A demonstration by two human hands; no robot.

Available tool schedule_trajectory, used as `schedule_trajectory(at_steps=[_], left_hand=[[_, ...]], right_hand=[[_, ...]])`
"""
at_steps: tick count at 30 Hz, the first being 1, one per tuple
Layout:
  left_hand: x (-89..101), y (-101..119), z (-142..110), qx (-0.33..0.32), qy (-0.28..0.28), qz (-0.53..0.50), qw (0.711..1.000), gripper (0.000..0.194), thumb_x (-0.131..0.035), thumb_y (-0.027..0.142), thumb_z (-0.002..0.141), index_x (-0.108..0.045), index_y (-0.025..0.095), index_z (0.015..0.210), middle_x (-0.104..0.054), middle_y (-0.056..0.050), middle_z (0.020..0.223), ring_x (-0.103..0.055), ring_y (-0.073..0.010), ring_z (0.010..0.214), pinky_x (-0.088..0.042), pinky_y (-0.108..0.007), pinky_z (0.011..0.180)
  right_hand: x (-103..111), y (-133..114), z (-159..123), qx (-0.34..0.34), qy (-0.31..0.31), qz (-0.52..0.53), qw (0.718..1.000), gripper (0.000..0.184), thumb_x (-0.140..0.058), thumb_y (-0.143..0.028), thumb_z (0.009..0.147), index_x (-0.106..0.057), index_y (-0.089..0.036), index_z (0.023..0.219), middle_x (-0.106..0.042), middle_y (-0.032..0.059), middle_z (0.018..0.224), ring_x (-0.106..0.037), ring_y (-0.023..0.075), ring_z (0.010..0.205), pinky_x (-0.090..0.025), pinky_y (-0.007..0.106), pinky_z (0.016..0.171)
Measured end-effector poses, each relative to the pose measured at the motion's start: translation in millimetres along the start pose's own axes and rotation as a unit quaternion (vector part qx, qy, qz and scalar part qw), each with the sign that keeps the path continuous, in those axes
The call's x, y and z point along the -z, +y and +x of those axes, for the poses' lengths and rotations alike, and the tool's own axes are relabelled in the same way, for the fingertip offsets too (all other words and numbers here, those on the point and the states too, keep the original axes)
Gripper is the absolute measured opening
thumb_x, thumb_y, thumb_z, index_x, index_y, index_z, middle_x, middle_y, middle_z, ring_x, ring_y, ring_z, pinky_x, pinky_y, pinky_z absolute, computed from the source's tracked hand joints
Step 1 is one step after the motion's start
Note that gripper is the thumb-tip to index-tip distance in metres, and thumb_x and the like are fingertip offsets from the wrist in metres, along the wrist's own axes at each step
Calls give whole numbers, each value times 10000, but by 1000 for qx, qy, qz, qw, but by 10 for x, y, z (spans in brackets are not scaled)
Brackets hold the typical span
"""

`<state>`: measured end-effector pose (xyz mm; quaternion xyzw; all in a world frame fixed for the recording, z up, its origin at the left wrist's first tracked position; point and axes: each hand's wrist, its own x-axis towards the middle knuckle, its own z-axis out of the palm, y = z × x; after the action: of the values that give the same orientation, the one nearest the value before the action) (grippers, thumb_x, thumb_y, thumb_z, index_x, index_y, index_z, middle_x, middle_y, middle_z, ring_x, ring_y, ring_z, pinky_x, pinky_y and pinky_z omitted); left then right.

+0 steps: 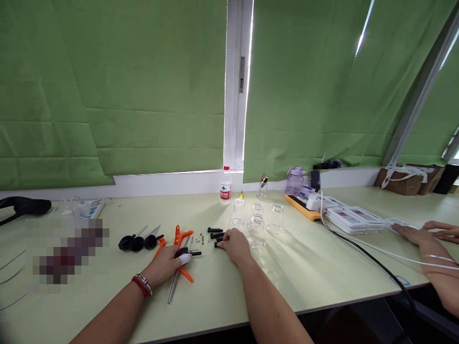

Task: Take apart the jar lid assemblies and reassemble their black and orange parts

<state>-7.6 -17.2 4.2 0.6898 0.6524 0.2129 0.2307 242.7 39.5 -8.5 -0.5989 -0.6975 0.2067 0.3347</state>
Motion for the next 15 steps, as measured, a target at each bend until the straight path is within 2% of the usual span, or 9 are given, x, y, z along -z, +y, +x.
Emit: schedule_trajectory(at_steps=[8,15], left_hand=[[10,1,-5,0,-6,3,1000,401,-498,591,750,-535,193,718,-541,-29,734,-555,-214,690,-331,-259,559],[2,-13,4,1,-2,3,1000,411,-501,604,743,-535,195,721,-563,-37,743,-571,-227,698,-328,-266,557]], right_hand=[[-35,-10,7,36,26,-8,999,153,-745,-250,664,-652,-198,775,-606,53,959,-530,229,972,-404,311,844],[-65,-38,7,71,-3,-21,997,142,-703,-247,723,-676,-188,850,-618,64,994,-520,227,998,-390,326,888]])
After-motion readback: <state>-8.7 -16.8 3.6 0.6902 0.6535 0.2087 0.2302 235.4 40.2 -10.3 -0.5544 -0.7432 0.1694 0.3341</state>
